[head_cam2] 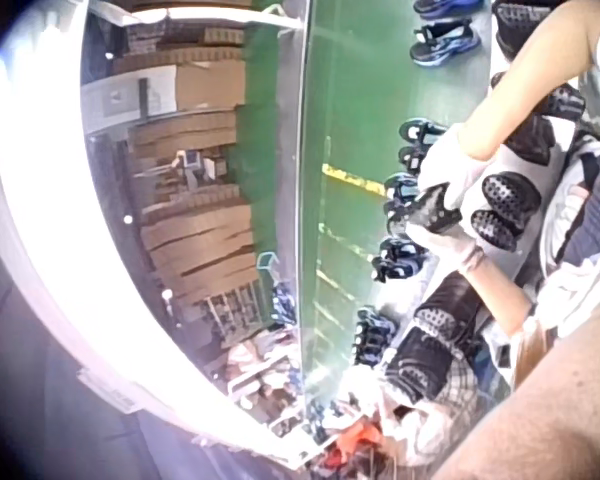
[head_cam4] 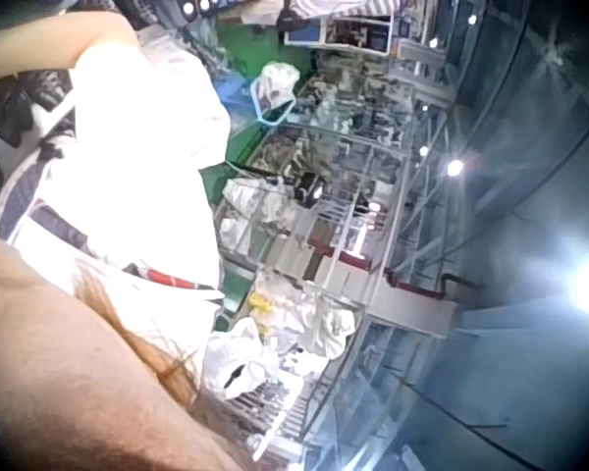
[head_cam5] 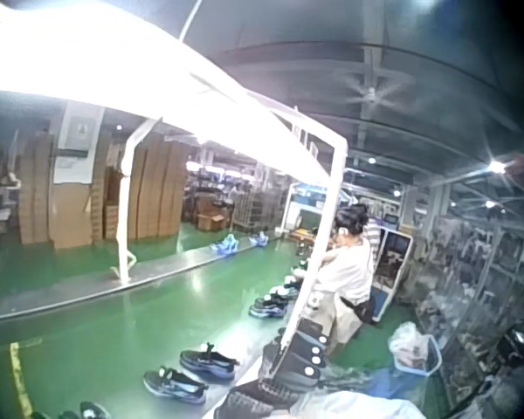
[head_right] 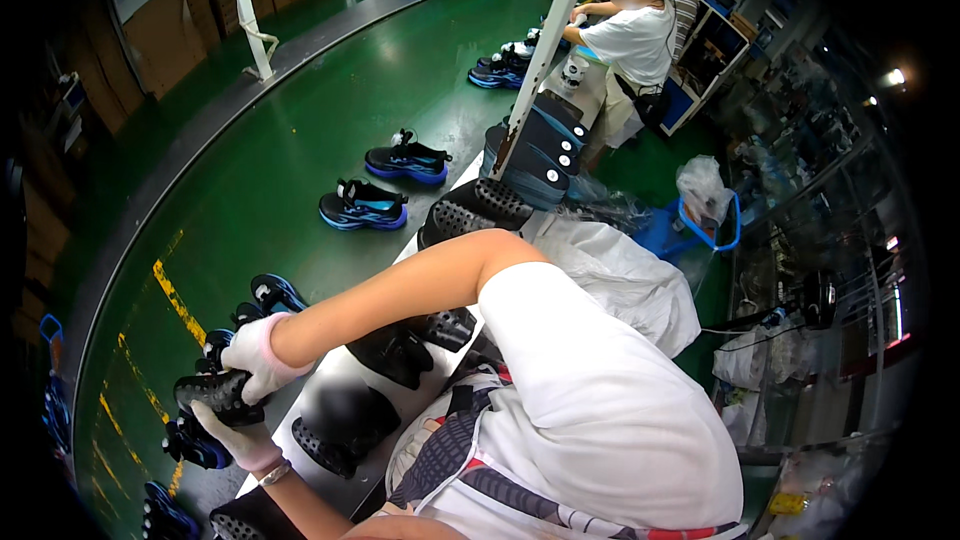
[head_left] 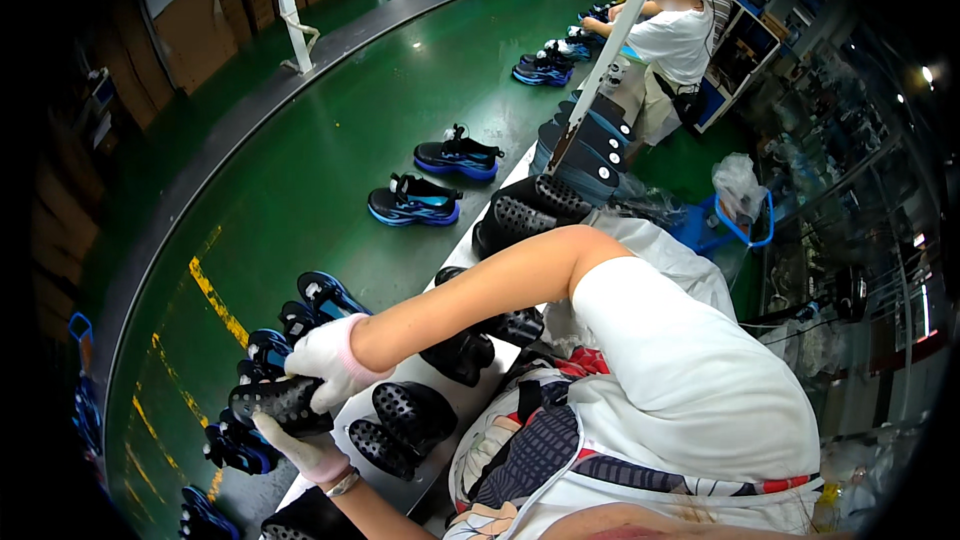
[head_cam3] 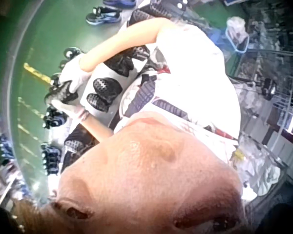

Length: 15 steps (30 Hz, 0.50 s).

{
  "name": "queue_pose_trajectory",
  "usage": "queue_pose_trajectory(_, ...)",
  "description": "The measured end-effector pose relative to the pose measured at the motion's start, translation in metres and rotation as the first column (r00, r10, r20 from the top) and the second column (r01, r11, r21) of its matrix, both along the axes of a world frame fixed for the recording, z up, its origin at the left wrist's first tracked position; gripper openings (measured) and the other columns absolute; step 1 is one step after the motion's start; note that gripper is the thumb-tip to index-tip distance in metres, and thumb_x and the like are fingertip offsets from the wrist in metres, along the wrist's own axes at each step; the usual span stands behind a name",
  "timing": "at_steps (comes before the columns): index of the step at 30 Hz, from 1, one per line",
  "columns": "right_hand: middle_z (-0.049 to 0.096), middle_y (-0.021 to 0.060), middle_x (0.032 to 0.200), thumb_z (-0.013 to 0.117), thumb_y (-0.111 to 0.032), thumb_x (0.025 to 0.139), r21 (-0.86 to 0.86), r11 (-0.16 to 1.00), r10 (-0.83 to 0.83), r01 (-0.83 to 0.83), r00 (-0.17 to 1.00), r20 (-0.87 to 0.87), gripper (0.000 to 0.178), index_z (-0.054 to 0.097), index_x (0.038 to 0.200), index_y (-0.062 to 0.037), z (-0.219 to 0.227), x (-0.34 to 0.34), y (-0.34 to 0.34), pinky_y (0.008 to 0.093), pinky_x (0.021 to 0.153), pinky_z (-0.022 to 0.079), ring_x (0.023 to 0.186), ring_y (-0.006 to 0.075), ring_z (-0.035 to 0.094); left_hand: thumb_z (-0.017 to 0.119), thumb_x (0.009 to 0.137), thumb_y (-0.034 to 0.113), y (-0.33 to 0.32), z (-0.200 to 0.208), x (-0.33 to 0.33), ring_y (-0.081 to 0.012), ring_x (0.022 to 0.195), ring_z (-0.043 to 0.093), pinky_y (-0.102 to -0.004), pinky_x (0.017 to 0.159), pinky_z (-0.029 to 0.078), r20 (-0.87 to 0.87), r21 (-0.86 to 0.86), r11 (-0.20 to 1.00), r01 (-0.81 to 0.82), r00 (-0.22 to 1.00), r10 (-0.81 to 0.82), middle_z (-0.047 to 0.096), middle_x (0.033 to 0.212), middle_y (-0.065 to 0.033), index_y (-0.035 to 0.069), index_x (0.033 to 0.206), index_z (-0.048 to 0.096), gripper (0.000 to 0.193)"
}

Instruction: The person places black rubber shoe components onto blue and black sneakers and removes sneakers from an assembly line in a factory.

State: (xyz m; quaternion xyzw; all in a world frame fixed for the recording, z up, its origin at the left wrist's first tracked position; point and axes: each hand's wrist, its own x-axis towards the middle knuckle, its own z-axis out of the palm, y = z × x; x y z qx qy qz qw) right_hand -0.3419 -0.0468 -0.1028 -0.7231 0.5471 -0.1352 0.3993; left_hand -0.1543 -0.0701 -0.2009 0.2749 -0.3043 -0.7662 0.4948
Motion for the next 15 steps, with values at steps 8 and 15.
queue_pose_trajectory(8, 0.065, 0.0238, 0.087, 0.057, -0.041, 0.075, 0.007, 0.999, -0.039, 0.04, 0.997, -0.059, 0.051, 0.064, 0.097, 0.0037, -0.033, 0.036, -0.028, 0.0419, 0.078, 0.05, 0.087, 0.0377, 0.063, 0.044, 0.094, 0.055, -0.018, -0.039, 0.017, -0.0217, 0.112, 0.052, -0.0364, 0.097, 0.043, 0.08, 0.033, 0.974, -0.226, 0.972, 0.223, 0.053, 0.124, -0.0088, 0.008, 0.136, 0.041, 0.063)
queue_pose_trajectory(15, 0.067, 0.0182, 0.083, 0.051, -0.045, 0.078, 0.047, 0.991, 0.135, -0.127, 0.949, -0.284, 0.045, 0.067, 0.09, -0.0044, -0.058, 0.058, -0.076, 0.0428, 0.07, 0.052, 0.079, 0.0357, 0.065, 0.051, 0.093, 0.045, -0.053, -0.063, 0.035, -0.0202, 0.107, 0.054, -0.0383, 0.094, 0.046, 0.128, 0.137, 0.983, -0.121, 0.986, 0.104, 0.057, 0.115, -0.0052, 0.009, 0.124, 0.05, 0.048)
